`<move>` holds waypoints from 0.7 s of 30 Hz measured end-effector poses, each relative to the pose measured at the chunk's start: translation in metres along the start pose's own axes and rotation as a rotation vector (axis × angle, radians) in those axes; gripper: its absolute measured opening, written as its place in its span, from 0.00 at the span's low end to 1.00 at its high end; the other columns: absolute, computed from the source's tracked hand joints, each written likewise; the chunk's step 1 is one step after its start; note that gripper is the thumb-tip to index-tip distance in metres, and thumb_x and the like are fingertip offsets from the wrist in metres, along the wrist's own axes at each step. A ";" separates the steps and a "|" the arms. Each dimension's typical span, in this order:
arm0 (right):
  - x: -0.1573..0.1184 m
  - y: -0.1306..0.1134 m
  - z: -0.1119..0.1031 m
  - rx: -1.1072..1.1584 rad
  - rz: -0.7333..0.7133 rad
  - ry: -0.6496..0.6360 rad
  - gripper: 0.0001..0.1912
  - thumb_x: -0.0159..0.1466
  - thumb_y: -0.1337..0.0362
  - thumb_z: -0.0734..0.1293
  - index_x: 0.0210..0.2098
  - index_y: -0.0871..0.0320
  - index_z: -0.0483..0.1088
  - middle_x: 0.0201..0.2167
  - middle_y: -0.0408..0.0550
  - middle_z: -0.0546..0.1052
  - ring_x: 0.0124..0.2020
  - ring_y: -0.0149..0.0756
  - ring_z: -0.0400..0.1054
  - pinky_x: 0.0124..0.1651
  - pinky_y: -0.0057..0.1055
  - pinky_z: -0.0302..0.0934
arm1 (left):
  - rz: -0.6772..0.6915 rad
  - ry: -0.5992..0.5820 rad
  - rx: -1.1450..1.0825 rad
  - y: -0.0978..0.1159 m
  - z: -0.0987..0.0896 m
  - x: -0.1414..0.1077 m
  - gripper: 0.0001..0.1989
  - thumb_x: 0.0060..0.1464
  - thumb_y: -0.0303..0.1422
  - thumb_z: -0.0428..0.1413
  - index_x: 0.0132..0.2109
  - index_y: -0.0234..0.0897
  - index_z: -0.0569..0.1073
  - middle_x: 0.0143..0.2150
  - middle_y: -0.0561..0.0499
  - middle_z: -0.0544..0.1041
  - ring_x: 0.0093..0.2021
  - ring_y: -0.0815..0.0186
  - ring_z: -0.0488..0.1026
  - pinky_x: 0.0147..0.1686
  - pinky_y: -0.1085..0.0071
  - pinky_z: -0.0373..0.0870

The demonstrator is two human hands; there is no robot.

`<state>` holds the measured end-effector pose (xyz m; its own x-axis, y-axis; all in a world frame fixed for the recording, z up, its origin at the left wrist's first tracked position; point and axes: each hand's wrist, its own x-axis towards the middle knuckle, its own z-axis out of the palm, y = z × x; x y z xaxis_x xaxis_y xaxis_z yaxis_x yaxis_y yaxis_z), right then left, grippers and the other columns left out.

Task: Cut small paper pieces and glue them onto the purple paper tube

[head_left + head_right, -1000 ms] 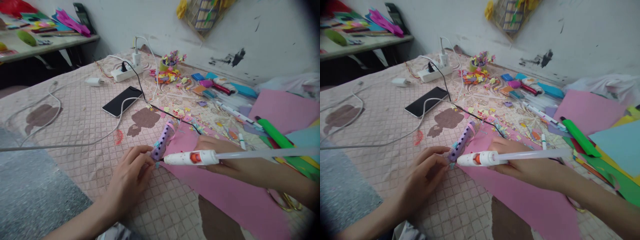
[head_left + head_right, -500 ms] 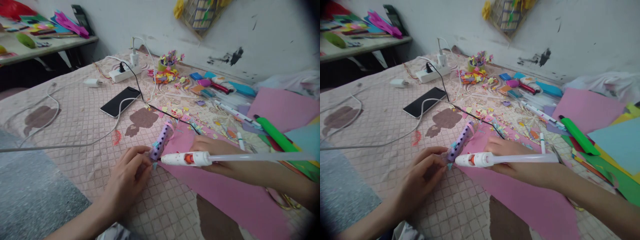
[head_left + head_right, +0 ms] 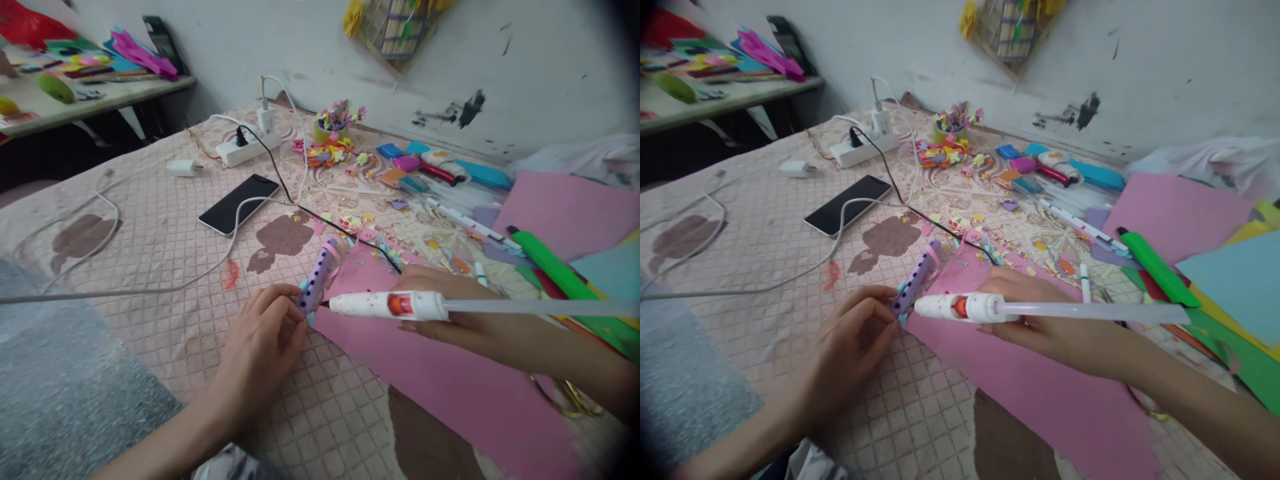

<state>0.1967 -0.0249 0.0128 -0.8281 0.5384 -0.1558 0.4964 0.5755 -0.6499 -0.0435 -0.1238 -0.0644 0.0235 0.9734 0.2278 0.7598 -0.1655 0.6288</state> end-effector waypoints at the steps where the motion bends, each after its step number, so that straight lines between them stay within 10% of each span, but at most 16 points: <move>1: -0.001 0.000 0.000 -0.002 0.004 0.011 0.05 0.63 0.62 0.61 0.31 0.56 0.62 0.31 0.43 0.67 0.32 0.35 0.59 0.35 0.32 0.54 | -0.002 0.001 0.009 0.001 0.000 0.001 0.04 0.51 0.24 0.51 0.33 0.38 0.67 0.46 0.49 0.69 0.46 0.63 0.67 0.44 0.62 0.67; 21: -0.010 0.005 -0.004 -0.061 0.060 0.093 0.10 0.62 0.56 0.60 0.29 0.55 0.61 0.27 0.43 0.66 0.29 0.36 0.59 0.31 0.32 0.53 | -0.016 0.039 0.057 0.002 0.003 0.004 0.05 0.50 0.23 0.51 0.31 0.37 0.64 0.41 0.49 0.70 0.41 0.63 0.67 0.40 0.63 0.67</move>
<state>0.2086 -0.0255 0.0140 -0.7701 0.6261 -0.1221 0.5619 0.5752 -0.5945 -0.0401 -0.1201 -0.0646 -0.0130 0.9688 0.2474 0.7957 -0.1398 0.5893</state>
